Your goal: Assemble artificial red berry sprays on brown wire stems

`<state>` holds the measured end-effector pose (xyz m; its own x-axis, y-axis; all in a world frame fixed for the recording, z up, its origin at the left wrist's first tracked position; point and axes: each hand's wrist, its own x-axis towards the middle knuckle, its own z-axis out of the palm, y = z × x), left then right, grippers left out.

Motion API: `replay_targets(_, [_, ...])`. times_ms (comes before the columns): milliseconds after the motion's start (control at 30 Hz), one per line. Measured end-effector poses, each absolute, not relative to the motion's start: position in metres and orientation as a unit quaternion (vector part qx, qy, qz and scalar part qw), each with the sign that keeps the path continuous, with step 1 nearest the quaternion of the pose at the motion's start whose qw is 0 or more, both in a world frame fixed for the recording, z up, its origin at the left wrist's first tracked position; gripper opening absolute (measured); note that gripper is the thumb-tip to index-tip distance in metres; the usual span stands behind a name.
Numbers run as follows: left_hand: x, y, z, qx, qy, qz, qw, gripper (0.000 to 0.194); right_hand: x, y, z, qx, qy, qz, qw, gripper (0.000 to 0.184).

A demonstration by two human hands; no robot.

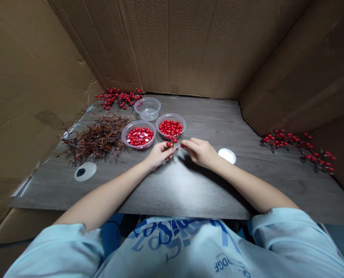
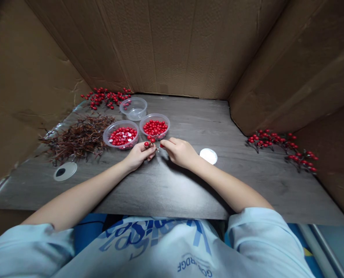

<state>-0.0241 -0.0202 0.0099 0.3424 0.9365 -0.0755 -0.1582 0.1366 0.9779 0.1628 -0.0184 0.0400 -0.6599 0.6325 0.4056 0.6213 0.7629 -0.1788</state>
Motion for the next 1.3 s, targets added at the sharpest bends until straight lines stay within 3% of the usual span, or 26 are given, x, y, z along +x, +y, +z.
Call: replay_targets(1300, [-0.024, -0.022, 0.01, 0.503, 0.377, 0.434, 0.645, 0.039, 0.156, -0.024, 0.026, -0.336, -0.895, 0.023, 0.293, 0.021])
